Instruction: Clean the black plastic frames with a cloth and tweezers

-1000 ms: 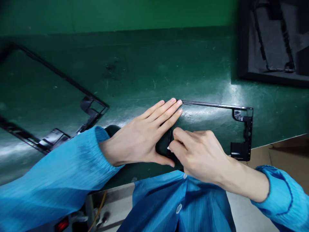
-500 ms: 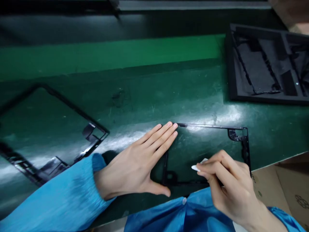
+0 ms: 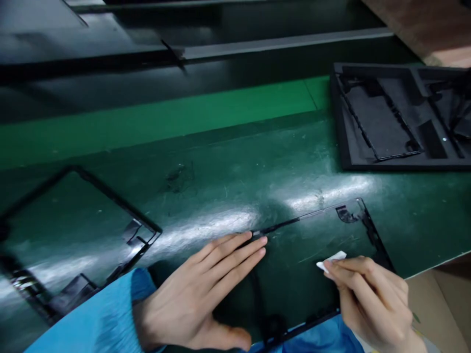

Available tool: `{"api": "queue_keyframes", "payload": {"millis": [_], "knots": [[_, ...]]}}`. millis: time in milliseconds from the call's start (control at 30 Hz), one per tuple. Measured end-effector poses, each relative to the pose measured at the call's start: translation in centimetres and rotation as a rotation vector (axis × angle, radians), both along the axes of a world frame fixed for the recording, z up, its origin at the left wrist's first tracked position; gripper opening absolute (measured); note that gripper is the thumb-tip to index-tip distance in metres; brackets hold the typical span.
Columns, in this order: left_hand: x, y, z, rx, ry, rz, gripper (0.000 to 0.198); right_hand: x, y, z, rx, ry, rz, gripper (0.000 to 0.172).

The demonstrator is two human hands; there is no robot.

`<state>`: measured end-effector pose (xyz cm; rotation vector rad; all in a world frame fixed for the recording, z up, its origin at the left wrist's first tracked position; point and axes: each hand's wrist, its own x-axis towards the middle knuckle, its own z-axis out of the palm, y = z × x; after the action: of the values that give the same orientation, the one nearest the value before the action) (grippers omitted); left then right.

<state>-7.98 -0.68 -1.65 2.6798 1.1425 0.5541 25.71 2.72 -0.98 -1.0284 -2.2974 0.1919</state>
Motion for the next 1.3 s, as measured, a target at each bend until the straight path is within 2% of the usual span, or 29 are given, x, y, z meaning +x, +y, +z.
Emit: {"api": "queue_keyframes", "payload": {"millis": [100,200,267,333,400,467,533,633,733,833,900,967,1000,1067,1167,1300], "knots": [[0.2,-0.3,0.3,0.035,-0.007,0.015,0.061,1.1,1.6,-0.1,0.054,0.015,0.013,0.033],[0.9,-0.7,0.5,0.084,-0.084,0.004,0.037,1.7,3.1,-0.3,0.125,0.008,-0.016,0.037],[1.7,-1.3,0.4,0.086,-0.164,-0.058,0.019,1.9,4.1,-0.4,0.201,-0.016,-0.039,0.04],[2.2,-2.1,0.2,0.079,-0.205,-0.136,0.011,1.8,5.2,-0.4,0.255,-0.049,-0.051,0.042],[2.3,-2.6,0.0,0.149,-0.234,-0.161,0.012,1.5,6.2,-0.2,0.251,-0.038,-0.047,0.041],[1.9,-2.3,0.1,0.2,-0.244,-0.118,0.023,0.8,6.8,0.2,0.234,0.041,-0.021,0.042],[1.3,-1.2,0.6,0.093,-0.173,-0.079,0.042,0.0,7.0,0.8,0.219,0.113,-0.005,0.041],[0.9,0.6,1.2,-0.085,0.007,-0.128,0.072,-1.1,6.6,1.5,0.195,0.163,-0.033,0.038],[1.4,0.6,0.9,-0.062,0.06,-0.142,0.078,-1.9,6.0,1.6,0.124,0.207,-0.083,0.033],[2.0,-0.4,0.3,0.033,0.018,-0.101,0.089,-2.3,5.3,1.7,0.038,0.238,-0.085,0.031],[1.9,-0.5,0.3,0.016,-0.044,-0.06,0.097,-2.4,4.7,2.2,-0.014,0.223,-0.064,0.032],[1.5,0.3,0.4,-0.05,-0.065,0.055,0.104,-2.5,4.3,3.0,-0.058,0.194,-0.03,0.033],[1.1,0.9,0.5,-0.063,-0.051,0.164,0.105,-2.6,4.1,3.3,-0.08,0.178,-0.005,0.034],[0.4,2.2,0.4,-0.091,0.003,0.345,0.091,-3.2,4.0,3.7,-0.135,0.126,0.065,0.032],[0.0,3.7,-0.2,-0.1,0.036,0.366,0.082,-4.9,3.4,3.0,-0.229,0.044,0.189,0.024],[0.3,4.4,-0.5,-0.098,0.04,0.361,0.08,-7.2,0.9,1.3,-0.371,0.01,0.3,0.017]]}}
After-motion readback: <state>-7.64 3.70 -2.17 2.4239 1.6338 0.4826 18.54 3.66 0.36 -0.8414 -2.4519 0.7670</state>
